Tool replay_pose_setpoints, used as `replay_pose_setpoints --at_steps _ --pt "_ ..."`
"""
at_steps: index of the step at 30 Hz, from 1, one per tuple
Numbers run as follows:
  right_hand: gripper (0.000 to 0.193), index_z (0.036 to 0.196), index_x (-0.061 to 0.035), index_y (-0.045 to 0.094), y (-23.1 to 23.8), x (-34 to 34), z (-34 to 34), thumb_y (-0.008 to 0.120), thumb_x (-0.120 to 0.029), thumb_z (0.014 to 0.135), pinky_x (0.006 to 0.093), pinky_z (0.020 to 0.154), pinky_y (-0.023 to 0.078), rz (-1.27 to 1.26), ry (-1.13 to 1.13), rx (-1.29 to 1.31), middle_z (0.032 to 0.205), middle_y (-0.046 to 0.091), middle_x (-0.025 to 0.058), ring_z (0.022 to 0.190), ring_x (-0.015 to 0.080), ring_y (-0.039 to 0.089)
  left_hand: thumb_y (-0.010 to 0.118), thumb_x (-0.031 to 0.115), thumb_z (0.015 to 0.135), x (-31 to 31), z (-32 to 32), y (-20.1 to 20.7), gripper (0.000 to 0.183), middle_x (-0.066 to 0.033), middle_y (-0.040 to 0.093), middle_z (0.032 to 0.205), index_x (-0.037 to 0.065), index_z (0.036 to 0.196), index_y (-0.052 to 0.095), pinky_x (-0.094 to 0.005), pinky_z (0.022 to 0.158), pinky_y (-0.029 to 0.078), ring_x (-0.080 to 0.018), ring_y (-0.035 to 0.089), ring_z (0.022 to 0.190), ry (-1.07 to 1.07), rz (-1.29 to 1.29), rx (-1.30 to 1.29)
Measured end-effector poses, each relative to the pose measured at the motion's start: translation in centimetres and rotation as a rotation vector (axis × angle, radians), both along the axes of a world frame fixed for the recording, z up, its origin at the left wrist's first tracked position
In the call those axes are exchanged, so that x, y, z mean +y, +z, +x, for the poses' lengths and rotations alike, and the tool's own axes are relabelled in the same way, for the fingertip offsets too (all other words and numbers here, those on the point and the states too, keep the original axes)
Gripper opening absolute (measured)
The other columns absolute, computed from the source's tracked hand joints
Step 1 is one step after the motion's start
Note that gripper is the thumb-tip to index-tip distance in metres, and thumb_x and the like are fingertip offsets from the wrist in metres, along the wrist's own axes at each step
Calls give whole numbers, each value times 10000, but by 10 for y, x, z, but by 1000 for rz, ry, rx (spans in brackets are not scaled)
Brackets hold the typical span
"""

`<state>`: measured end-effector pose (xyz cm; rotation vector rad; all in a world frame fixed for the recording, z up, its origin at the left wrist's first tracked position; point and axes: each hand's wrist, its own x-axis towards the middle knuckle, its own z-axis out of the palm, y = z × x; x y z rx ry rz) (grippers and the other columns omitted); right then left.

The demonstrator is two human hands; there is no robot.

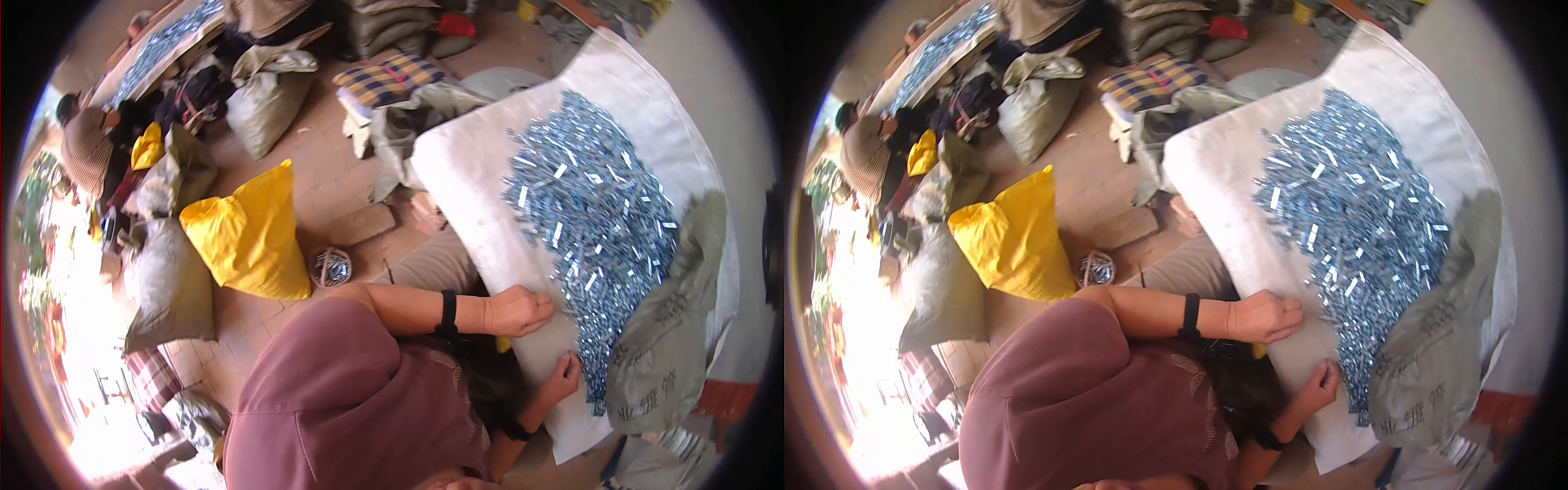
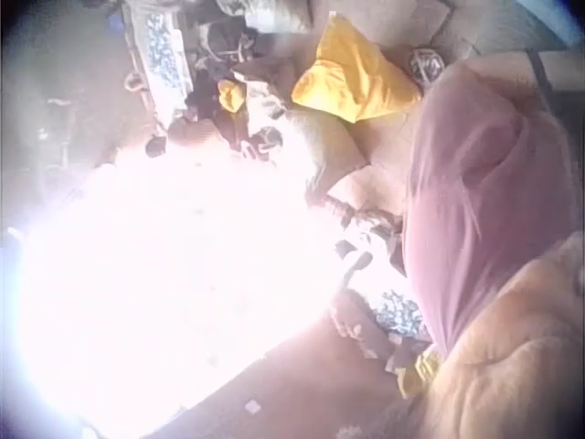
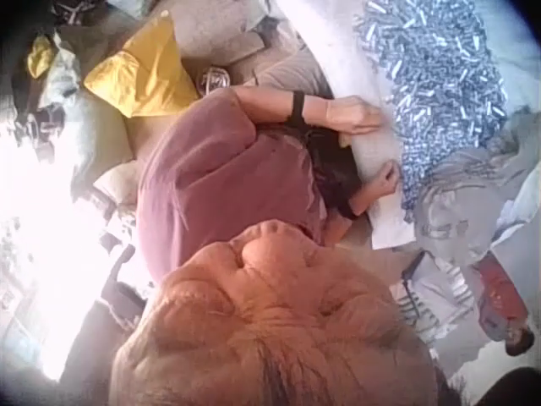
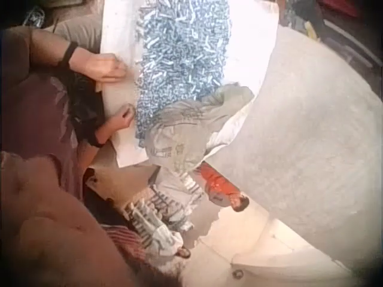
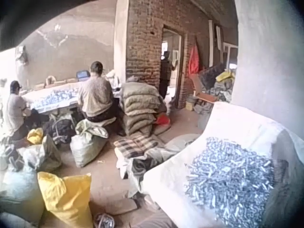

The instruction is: Sorting or assembling small blue metal tube components on a workspace.

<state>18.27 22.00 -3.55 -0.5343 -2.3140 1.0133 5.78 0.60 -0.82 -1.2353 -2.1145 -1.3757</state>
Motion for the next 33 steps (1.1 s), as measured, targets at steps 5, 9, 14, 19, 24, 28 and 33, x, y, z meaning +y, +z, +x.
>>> replay_pose_setpoints --at_steps 5,9,14,19,24,28,33 --pt "210 949 60 630 6 9 -5 604 -134 874 234 581 447 -219 -142 -105 812 610 50 686 111 531 576 135 817 -101 1 -23 116 -120 535 785 40 875 544 -399 545 476 -306 560 620 75 -149 -124" --pt "210 958 57 632 27 -17 -28 599 -132 874 240 608 446 -280 -73 -221 810 606 38 686 112 523 603 162 786 -196 -6 -84 106 -179 622 787 61 817 616 -447 622 487 -369 599 701 574 -291 -426" --pt "204 930 38 635 7 -14 -37 595 -156 879 234 670 445 46 -20 -55 808 609 22 711 98 521 574 172 772 -286 10 -152 160 -185 651 834 36 820 646 -451 713 505 -370 632 822 528 -828 -754" --pt "206 918 26 638 12 -13 -38 598 -173 880 226 684 438 -40 1 -139 805 606 5 723 79 506 566 113 748 -291 59 -191 185 -192 656 941 28 878 668 -413 780 512 -328 636 927 332 -950 -1017" --pt "230 882 40 620 14 -12 -38 572 -184 884 266 698 435 28 -20 -162 796 603 29 726 111 496 549 84 755 -289 86 -210 230 -193 649 1002 14 942 663 -397 807 509 -329 627 974 223 -984 -999" --pt "270 933 18 649 10 -2 -38 577 -238 888 239 714 438 68 12 -178 834 618 21 749 106 522 537 67 765 -295 95 -200 247 -203 647 1023 -8 964 662 -393 817 506 -313 630 984 231 -1023 -970" --pt "350 1025 51 637 12 -2 -41 546 -260 893 300 777 465 164 6 -195 943 653 121 827 205 588 530 98 781 -296 95 -175 254 -189 655 1018 12 978 664 -379 817 506 -298 635 982 236 -1062 -925"
